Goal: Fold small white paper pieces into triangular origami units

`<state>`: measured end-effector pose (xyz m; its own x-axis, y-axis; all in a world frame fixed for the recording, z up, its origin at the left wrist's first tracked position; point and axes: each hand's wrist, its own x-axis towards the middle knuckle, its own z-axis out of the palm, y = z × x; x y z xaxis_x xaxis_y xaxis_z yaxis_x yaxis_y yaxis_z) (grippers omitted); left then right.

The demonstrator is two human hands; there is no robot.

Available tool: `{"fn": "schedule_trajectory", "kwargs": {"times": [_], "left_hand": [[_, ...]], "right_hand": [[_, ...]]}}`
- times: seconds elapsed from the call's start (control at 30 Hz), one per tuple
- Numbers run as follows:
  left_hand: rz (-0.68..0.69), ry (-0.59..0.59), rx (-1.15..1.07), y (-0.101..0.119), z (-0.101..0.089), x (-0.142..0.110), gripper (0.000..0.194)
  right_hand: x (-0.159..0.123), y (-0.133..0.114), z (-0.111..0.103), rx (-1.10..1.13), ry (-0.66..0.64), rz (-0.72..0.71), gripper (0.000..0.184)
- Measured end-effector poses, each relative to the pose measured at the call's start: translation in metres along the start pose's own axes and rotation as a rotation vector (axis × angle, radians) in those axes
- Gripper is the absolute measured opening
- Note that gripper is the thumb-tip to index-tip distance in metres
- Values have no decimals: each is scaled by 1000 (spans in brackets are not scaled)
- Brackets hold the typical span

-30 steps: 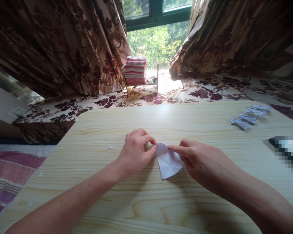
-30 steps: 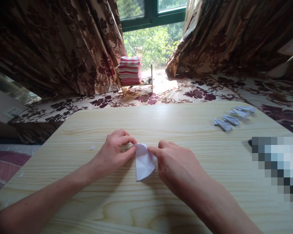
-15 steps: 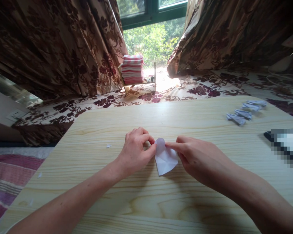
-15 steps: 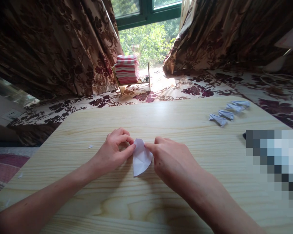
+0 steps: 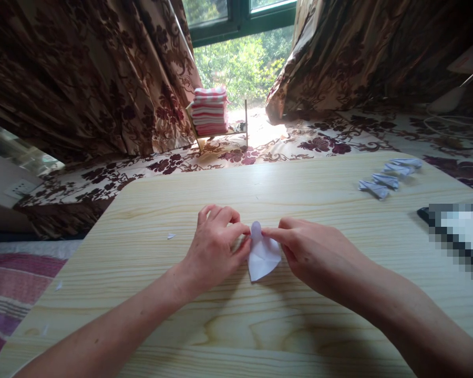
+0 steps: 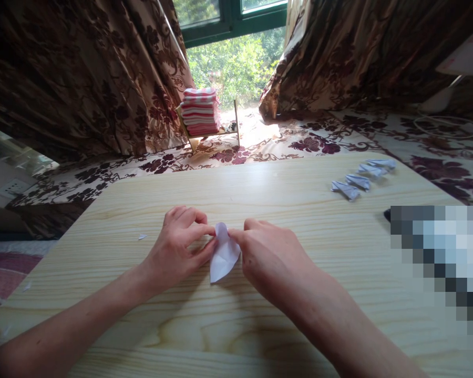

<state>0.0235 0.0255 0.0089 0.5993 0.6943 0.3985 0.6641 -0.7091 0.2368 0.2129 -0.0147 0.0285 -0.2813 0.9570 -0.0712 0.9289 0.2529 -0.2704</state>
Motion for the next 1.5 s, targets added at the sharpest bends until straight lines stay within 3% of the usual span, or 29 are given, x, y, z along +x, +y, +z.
{"fn": "schedule_trajectory", "kwargs": {"times": [0.57, 0.9, 1.0, 1.2, 1.5], "left_hand": [[230, 22, 104, -7, -1, 0, 18], [131, 52, 25, -4, 6, 8, 20], [153, 58, 64, -3, 3, 12, 12], [306, 26, 157, -4, 2, 18, 19], [259, 5, 123, -8, 3, 14, 12]], "right_hand": [[-1, -1, -3, -12, -39, 15, 36], [0, -2, 0, -69, -32, -2, 37], [-1, 0, 2, -61, -15, -7, 35], [0, -1, 0, -63, -27, 4, 35], [-1, -1, -2, -32, -24, 1, 35]]}}
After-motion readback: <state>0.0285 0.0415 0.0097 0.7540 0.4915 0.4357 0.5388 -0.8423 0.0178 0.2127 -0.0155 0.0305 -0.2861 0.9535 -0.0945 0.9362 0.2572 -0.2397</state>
